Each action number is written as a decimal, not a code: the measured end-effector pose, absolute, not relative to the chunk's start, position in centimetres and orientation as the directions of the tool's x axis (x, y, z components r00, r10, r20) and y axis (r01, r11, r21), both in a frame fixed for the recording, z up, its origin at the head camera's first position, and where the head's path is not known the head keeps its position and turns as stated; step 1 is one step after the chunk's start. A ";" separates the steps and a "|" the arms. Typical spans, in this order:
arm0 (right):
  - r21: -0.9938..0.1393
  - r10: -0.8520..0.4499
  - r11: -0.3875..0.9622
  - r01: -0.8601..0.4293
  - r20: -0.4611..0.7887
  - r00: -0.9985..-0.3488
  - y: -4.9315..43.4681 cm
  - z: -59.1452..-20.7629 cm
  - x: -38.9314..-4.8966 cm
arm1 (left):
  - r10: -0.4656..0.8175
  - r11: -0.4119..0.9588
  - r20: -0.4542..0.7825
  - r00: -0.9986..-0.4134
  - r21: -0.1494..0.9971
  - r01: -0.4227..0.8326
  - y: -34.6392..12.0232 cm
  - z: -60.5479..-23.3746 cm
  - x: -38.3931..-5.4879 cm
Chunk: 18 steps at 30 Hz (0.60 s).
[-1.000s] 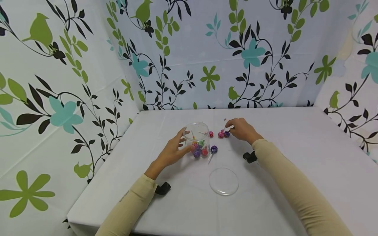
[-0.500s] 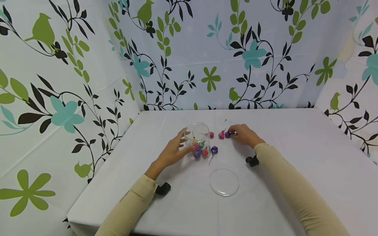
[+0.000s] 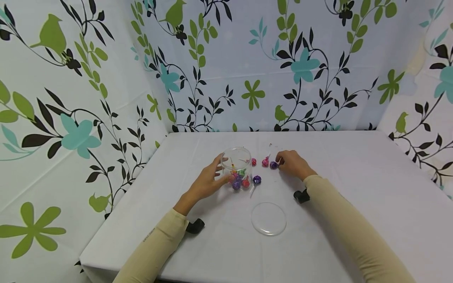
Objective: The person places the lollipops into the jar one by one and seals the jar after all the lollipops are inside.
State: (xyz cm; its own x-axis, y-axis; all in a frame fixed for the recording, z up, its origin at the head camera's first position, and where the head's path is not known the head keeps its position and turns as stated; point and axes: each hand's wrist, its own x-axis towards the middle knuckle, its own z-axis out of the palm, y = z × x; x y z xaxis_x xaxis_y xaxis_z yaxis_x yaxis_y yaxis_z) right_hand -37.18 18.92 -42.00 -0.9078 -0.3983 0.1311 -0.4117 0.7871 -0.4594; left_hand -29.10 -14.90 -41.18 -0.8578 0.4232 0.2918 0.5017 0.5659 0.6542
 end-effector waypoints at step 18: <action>-0.484 -0.385 0.785 -0.387 0.108 -0.917 19.6 -41.1 -36.4 | 0.427 0.568 0.306 -0.851 0.641 0.516 -14.9 -41.4 -29.3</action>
